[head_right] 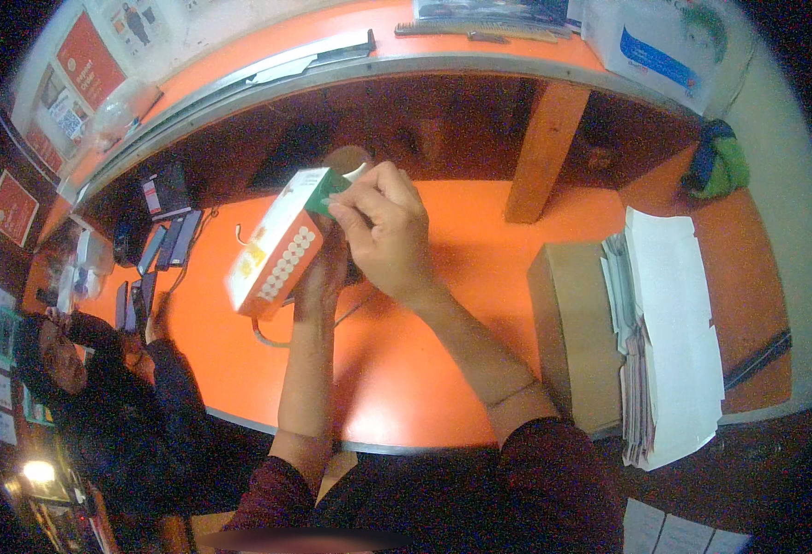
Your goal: The person folds flat paper sheets into small boxes, inserts them into a larger cardboard box, and then assembles a separate small box from a pre-printed sheet. The person handles multiple paper sheets and boxes throughout the clip.
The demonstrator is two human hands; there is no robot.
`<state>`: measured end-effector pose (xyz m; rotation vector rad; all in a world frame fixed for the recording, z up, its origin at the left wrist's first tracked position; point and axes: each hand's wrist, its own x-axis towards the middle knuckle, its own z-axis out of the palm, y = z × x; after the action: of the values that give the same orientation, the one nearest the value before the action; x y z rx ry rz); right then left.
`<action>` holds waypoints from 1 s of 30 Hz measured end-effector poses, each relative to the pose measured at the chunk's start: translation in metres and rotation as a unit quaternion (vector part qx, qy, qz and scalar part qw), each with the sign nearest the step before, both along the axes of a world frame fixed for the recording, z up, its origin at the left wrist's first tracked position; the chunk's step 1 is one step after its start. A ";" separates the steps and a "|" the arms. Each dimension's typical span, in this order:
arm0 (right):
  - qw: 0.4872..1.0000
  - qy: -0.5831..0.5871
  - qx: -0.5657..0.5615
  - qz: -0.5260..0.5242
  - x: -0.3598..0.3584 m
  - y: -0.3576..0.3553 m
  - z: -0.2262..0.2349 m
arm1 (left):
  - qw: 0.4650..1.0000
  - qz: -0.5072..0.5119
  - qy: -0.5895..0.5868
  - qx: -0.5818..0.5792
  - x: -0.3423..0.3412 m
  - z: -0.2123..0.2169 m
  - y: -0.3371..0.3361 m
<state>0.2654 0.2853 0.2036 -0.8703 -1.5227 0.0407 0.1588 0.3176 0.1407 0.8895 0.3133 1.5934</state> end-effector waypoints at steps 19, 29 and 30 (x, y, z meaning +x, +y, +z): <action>0.947 0.053 -0.182 0.260 0.019 0.019 -0.003 | 0.989 0.077 0.119 -0.031 -0.008 -0.001 0.001; 0.927 0.167 -0.151 0.300 0.016 0.014 -0.006 | 0.979 -0.171 0.018 -0.110 0.013 0.019 -0.010; 0.894 0.230 -0.190 0.335 0.019 0.012 -0.005 | 0.961 -0.274 -0.040 0.019 0.011 0.022 -0.011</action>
<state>0.2847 0.2977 0.1987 -0.5343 -1.3059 1.0124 0.1699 0.3062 0.1624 0.8472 -0.0258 1.1164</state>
